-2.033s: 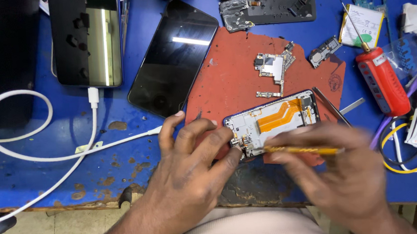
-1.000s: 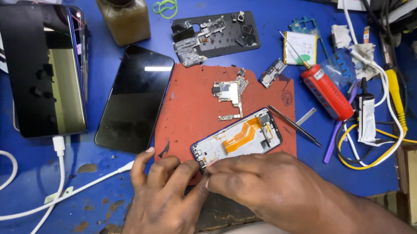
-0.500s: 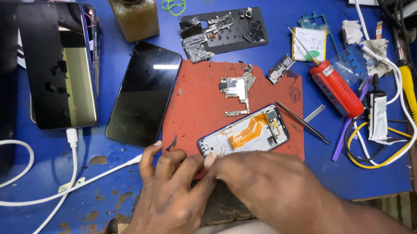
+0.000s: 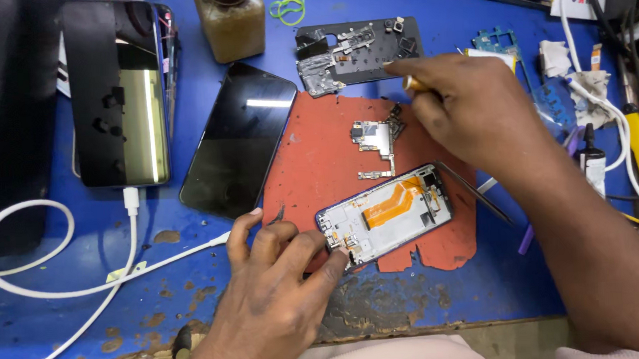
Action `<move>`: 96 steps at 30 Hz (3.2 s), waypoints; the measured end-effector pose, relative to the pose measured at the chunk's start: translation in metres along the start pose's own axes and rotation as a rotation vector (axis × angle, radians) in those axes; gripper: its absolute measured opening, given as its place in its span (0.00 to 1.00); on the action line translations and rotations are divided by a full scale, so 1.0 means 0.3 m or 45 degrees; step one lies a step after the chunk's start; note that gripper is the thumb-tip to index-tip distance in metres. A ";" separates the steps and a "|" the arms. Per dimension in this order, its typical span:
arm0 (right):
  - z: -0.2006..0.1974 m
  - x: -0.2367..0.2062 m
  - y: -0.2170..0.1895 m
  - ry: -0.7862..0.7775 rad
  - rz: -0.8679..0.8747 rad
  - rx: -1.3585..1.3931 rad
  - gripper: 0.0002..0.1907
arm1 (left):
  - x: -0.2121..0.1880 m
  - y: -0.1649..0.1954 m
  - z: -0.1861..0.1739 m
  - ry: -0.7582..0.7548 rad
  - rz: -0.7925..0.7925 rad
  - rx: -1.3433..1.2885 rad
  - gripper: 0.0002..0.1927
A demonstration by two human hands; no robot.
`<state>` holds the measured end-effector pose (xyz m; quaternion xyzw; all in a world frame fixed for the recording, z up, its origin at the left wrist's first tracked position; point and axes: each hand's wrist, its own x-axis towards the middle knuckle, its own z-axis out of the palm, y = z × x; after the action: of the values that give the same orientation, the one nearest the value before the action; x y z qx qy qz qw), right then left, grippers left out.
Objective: The person uses a small screwdriver and tweezers to remove and reposition components inside a disassembled smartphone. They detach a small circuit board, place it on the work surface, then reinsert it into the phone chassis and press it into place.
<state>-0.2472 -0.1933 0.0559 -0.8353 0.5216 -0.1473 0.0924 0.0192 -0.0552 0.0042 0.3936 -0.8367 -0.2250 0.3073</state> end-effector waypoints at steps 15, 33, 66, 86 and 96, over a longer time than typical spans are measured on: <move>0.028 0.036 0.064 -0.063 0.174 0.035 0.22 | 0.010 -0.027 0.016 -0.061 -0.018 -0.007 0.17; 0.013 0.030 0.029 0.188 0.097 0.317 0.07 | 0.013 -0.037 0.015 -0.087 -0.028 -0.026 0.17; -0.016 -0.231 -0.137 0.529 0.309 1.275 0.19 | 0.018 -0.015 -0.012 0.112 -0.041 -0.013 0.16; 0.192 -0.548 -0.355 0.636 0.202 1.590 0.19 | -0.031 0.049 -0.061 0.248 -0.073 -0.179 0.13; 0.204 -0.554 -0.372 0.599 0.226 1.591 0.20 | -0.045 0.042 -0.064 0.204 -0.093 -0.219 0.08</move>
<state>-0.2006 0.0050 0.0078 -0.5245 0.4112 -0.5913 0.4540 0.0328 -0.0395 0.0211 0.4128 -0.7721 -0.2749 0.3974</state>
